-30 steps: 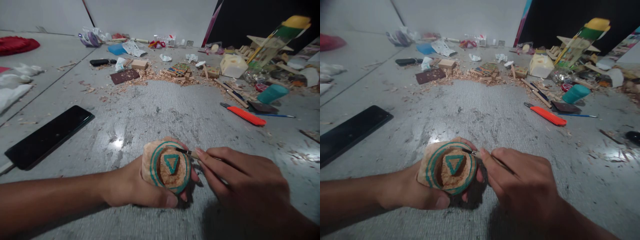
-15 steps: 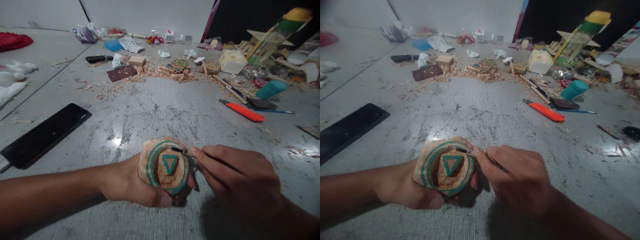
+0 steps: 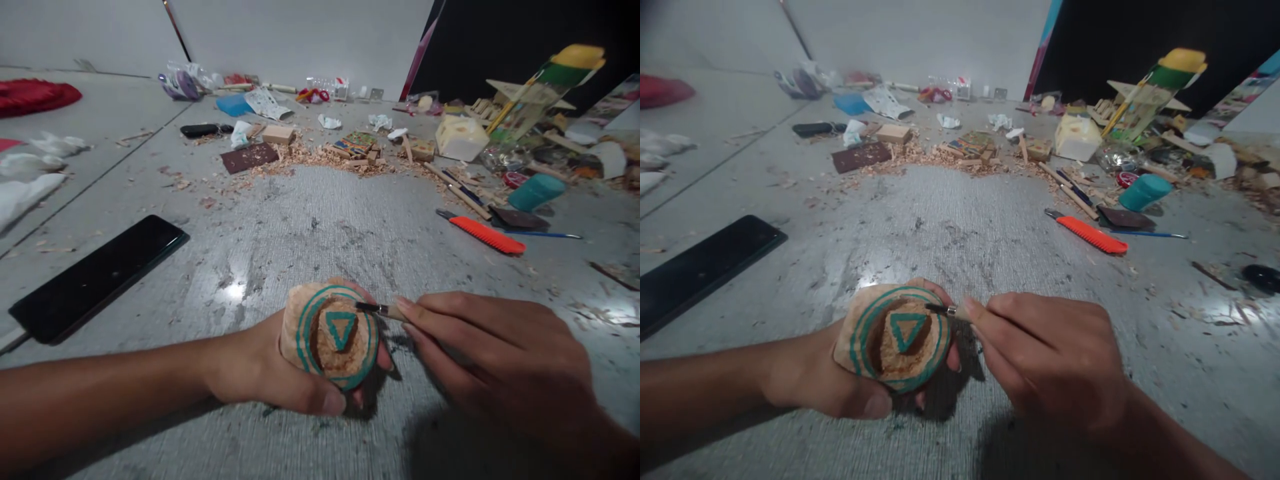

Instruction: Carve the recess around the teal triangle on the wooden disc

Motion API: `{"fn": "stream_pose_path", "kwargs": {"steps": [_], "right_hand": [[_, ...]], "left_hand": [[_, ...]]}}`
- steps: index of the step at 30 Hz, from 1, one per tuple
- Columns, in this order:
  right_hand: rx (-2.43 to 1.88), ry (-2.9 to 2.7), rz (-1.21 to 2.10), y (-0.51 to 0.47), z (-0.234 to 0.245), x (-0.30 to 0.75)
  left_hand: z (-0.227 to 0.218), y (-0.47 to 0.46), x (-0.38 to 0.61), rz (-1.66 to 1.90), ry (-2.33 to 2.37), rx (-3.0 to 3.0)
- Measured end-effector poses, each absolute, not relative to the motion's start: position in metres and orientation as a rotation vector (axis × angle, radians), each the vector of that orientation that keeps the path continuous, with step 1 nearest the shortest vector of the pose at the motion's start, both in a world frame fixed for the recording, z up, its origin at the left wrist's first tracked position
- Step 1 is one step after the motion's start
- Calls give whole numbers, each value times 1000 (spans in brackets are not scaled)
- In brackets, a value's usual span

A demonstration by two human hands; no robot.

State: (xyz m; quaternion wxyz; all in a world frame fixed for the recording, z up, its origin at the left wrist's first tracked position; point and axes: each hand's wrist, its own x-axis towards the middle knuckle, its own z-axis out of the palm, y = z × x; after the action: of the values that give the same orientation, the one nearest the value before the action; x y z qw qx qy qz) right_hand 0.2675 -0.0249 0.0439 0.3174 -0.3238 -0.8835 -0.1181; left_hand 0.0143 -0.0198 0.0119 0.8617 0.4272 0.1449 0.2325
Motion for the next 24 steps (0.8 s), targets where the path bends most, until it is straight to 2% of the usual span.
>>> {"fn": "stream_pose_path", "kwargs": {"steps": [11,18,24], "right_hand": [[-1066,-2398,-394,-38,45,257],[-883,-2382,-246,-40,39,262],[-950,-2430,-280,-36,44,258]], "left_hand": [[13,-23,17,501,343,952],[20,-19,16,419,381,1091],[14,-14,11,366,385,1101]]}}
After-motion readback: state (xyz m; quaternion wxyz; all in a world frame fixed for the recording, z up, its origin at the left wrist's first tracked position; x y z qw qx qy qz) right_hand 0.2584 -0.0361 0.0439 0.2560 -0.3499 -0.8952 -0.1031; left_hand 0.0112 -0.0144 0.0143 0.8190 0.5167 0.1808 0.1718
